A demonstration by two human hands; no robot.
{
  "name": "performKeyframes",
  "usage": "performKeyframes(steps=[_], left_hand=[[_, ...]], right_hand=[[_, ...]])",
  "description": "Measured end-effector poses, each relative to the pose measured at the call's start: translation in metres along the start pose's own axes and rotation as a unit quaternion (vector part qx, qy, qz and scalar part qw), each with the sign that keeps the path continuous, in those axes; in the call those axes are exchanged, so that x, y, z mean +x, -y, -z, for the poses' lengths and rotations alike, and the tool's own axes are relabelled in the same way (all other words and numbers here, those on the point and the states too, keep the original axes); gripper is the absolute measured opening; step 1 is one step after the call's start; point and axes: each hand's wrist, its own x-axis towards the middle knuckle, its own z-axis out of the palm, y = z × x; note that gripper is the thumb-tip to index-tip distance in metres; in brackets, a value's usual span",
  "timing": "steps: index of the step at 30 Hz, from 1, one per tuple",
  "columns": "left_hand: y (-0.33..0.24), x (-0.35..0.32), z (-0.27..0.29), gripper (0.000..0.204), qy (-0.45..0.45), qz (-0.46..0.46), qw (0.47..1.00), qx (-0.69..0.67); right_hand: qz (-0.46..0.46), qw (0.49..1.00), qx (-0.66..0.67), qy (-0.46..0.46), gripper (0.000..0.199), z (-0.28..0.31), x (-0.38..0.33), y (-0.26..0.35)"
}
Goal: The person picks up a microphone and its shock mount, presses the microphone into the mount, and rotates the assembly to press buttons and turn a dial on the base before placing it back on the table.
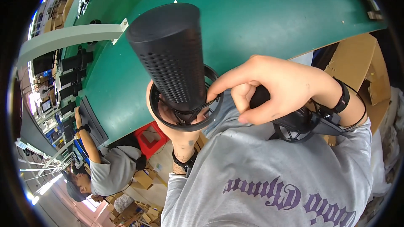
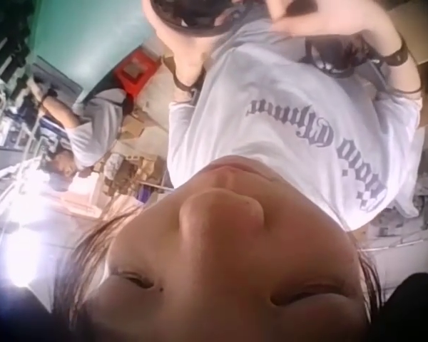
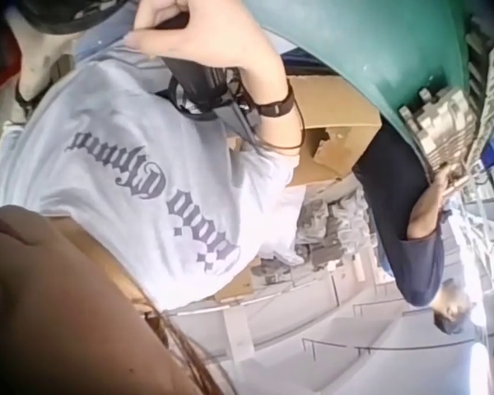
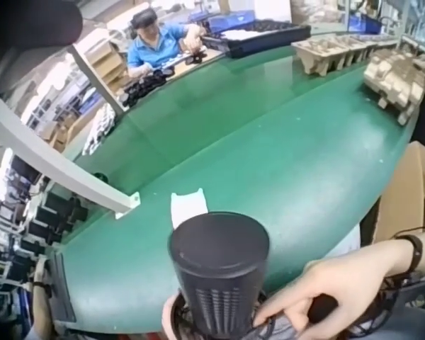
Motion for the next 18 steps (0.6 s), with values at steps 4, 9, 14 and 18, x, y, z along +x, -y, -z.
performKeyframes(steps=[4, 9, 14, 18], left_hand=[[0.001, -0.003, -0.002, 0.113, -0.03, -0.004, 0.999, -0.036], [0.007, -0.004, -0.001, 0.112, -0.024, 0.013, 0.998, 0.05], [0.002, -0.009, 0.007, 0.11, 0.002, -0.007, 0.998, 0.064], [-0.002, -0.019, 0.028, 0.109, 0.017, 0.012, 0.998, 0.063]], right_hand=[[0.024, 0.996, 0.083, 0.034, 0.055, -0.004, 0.001, -0.012], [0.014, 0.995, 0.071, 0.072, 0.064, -0.012, 0.001, -0.008], [0.034, 0.995, -0.016, 0.093, 0.054, -0.009, 0.001, -0.001], [0.039, 0.995, -0.09, 0.022, 0.048, 0.008, -0.012, -0.025]])
